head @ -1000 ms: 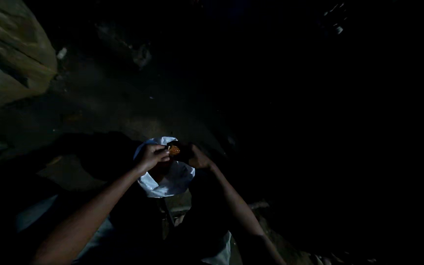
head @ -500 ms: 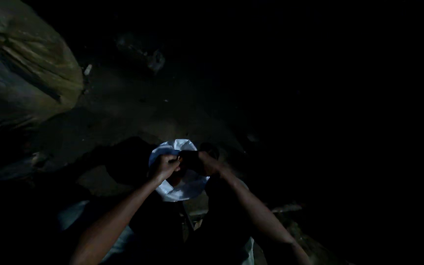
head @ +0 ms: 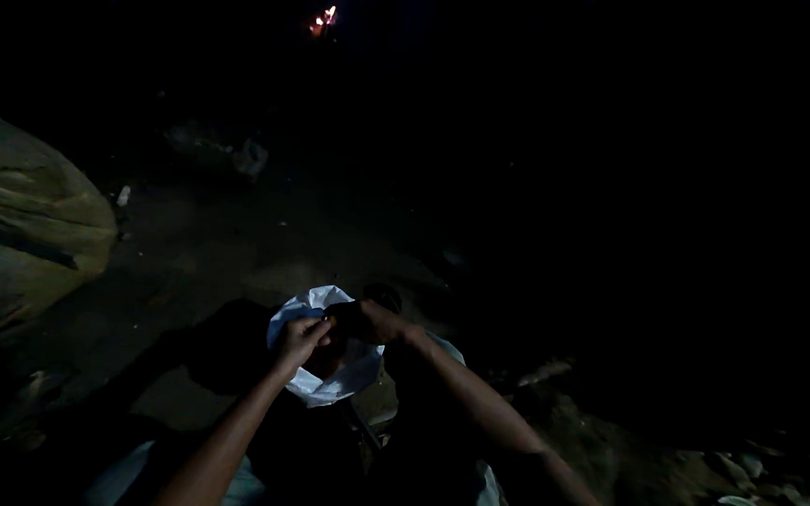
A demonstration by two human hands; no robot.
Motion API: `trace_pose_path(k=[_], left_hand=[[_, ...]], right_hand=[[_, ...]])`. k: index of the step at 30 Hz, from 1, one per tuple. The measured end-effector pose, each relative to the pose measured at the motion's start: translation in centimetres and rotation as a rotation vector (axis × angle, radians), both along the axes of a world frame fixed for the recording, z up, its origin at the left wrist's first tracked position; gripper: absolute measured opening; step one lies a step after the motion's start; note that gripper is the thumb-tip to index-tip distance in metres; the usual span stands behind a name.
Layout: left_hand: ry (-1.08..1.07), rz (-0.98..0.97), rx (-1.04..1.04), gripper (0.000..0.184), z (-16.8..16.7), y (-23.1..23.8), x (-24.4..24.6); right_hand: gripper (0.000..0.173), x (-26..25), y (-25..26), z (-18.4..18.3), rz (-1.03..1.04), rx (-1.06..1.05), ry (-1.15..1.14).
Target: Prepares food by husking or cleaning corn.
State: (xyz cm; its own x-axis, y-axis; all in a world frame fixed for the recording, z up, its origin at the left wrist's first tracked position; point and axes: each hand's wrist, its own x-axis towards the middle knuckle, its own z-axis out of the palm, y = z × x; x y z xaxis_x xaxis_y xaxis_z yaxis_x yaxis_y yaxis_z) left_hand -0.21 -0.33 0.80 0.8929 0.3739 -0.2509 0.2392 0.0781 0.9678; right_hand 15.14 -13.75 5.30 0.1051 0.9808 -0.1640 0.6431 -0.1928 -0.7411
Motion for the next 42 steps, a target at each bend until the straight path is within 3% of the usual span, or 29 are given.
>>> trace_pose_path(k=[10, 17, 21, 30, 32, 34, 36, 39, 42], left_hand=[[0.048, -0.046, 0.078, 0.026, -1.0, -0.7, -0.7], [0.094, -0.072, 0.132, 0.028, 0.0, -1.3, -0.2], [0.055, -0.043, 0.160, 0.027, -1.2, -1.4, -0.4], [0.046, 0.009, 0.150, 0.029, -0.4, -1.6, -0.3], [0.018, 0.022, 0.116, 0.029, -0.4, -1.7, -0.2], [-0.031, 0.024, 0.066, 0.027, -0.5, -1.9, -0.1], [-0.042, 0.021, 0.061, 0.027, -0.5, -1.8, 0.2], [-0.053, 0.014, 0.148, 0.029, -0.4, -1.2, 0.3], [-0.064, 0.030, 0.072, 0.025, -0.2, -1.1, 0.1]], right_hand=[[0.034, -1.3, -0.2, -1.2, -0.065, -0.149, -0.116], [0.028, -3.1, -0.2, 3.7, -0.078, -0.264, -0.133], [0.026, -2.2, -0.3, 1.6, -0.029, -0.144, -0.174], [0.027, -1.6, -0.1, 1.5, -0.014, -0.119, -0.226], [0.028, -1.2, -0.3, 1.8, 0.003, -0.096, -0.203], [0.039, -0.5, 0.0, 3.7, -0.012, -0.231, -0.072], [0.047, 2.8, -0.8, 1.5, 0.023, -0.136, 0.114], [0.041, 5.0, -1.1, 0.4, 0.026, -0.110, 0.308], [0.041, 5.1, -1.0, 0.6, 0.019, -0.085, 0.369]])
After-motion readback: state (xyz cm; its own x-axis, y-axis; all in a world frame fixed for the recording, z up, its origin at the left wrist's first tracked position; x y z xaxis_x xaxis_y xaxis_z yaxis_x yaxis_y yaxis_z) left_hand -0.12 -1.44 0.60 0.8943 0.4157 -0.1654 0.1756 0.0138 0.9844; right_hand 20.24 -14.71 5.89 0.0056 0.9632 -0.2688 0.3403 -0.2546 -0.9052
